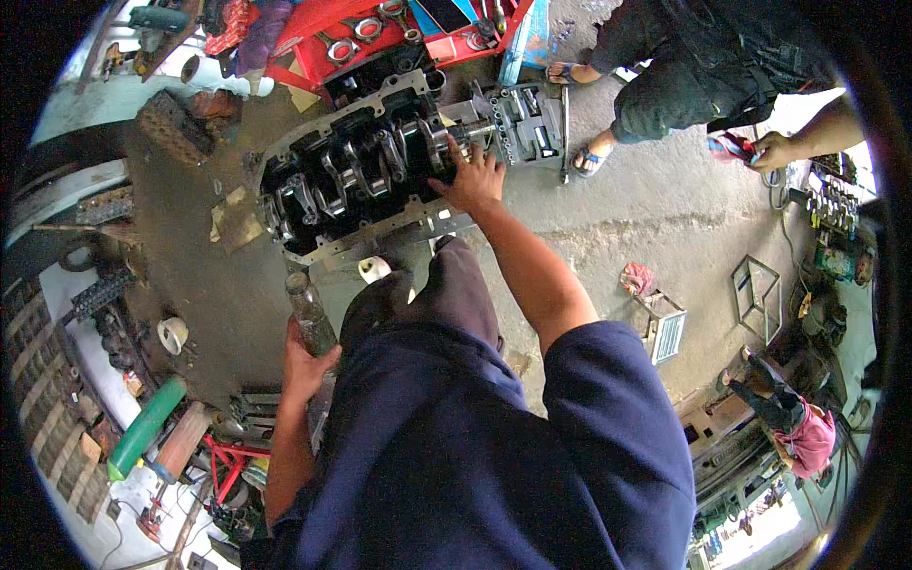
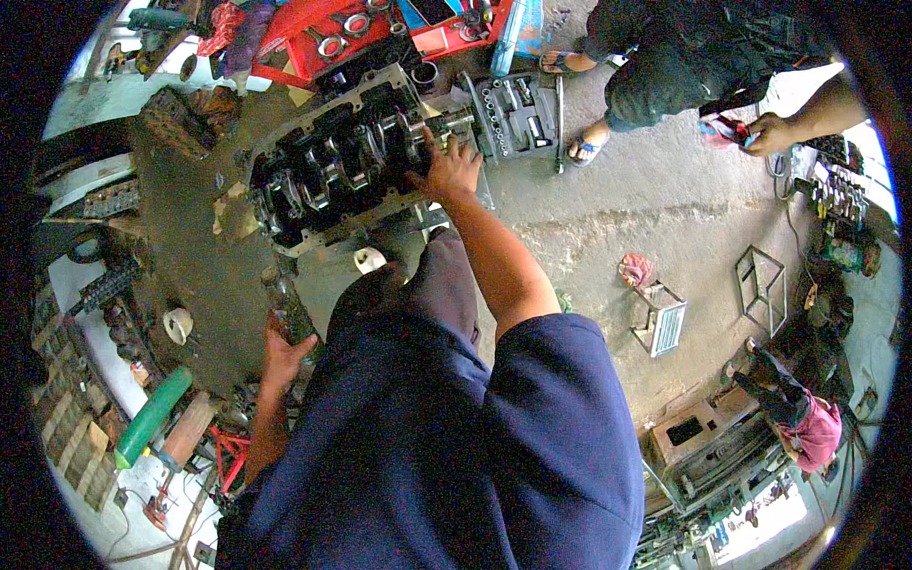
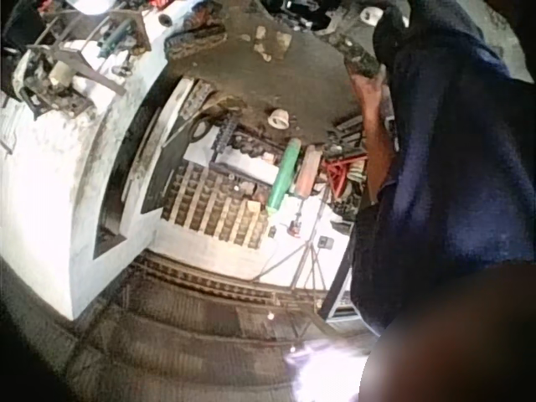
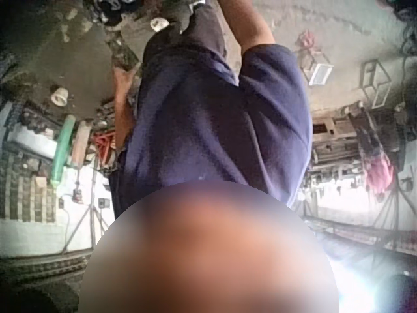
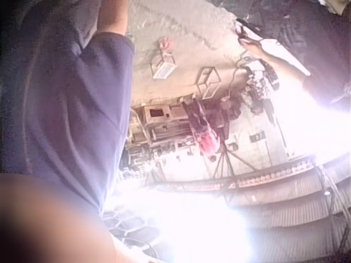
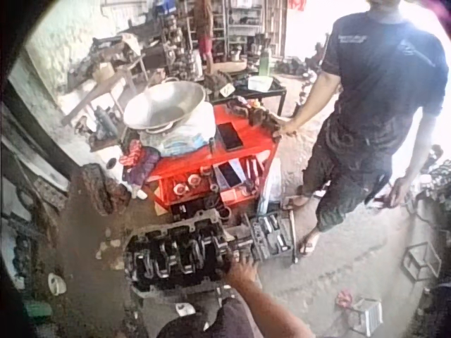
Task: The person applies lubricant from a bottle to engine bearing caps and places them onto the crankshaft within an engine block. They repeatedly pick up caps, apply lubricant, and position them on the crankshaft while another person works nearby.
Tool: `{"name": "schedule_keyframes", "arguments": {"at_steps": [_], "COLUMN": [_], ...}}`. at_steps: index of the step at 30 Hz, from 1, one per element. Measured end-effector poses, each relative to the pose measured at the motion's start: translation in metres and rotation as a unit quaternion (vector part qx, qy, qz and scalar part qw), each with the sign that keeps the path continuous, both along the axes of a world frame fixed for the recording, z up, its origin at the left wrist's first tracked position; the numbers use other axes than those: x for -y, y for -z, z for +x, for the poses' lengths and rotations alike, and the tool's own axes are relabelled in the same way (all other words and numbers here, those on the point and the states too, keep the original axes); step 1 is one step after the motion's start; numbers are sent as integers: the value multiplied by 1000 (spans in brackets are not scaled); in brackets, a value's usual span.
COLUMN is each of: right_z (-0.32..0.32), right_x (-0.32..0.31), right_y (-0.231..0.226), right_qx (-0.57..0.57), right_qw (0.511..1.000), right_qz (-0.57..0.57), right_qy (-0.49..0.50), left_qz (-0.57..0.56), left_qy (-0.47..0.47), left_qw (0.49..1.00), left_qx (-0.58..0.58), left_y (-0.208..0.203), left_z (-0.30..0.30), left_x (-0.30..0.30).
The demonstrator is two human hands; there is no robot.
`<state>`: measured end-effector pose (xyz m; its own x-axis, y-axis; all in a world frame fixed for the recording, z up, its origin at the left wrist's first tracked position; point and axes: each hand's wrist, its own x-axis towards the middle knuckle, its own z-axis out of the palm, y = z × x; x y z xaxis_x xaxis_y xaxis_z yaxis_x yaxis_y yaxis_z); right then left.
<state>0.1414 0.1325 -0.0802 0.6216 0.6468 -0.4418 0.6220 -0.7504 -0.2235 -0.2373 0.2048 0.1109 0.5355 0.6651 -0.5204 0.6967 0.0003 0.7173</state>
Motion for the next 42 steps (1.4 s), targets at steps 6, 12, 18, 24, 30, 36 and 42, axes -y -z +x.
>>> {"name": "schedule_keyframes", "arguments": {"at_steps": [6,12,18,24,30,36,42], "right_z": [7,6,5,9,-22,-179,-265], "right_x": [-10,-10,-12,-22,-23,-27,-36], "right_y": [-11,-13,-11,-18,-71,-105,-92], "right_qx": [-34,-33,-74,-59,-38,-524,-483], "right_qw": [994,997,996,996,998,782,741], "right_qz": [-66,-57,-31,-59,-11,316,393], "right_qy": [-84,-41,-43,22,-45,117,250], "left_qz": [-32,-1,-89,-99,-34,6,-21], "left_qy": [25,33,-72,-75,-41,95,196], "left_qw": [995,993,989,990,999,994,973], "left_qx": [-90,-109,-92,-72,-4,-61,-116], "left_y": [-10,-10,-8,2,4,3,20], "left_z": [15,16,-6,-22,-12,-8,-47], "left_x": [-7,-9,2,3,-8,-40,-84]}}
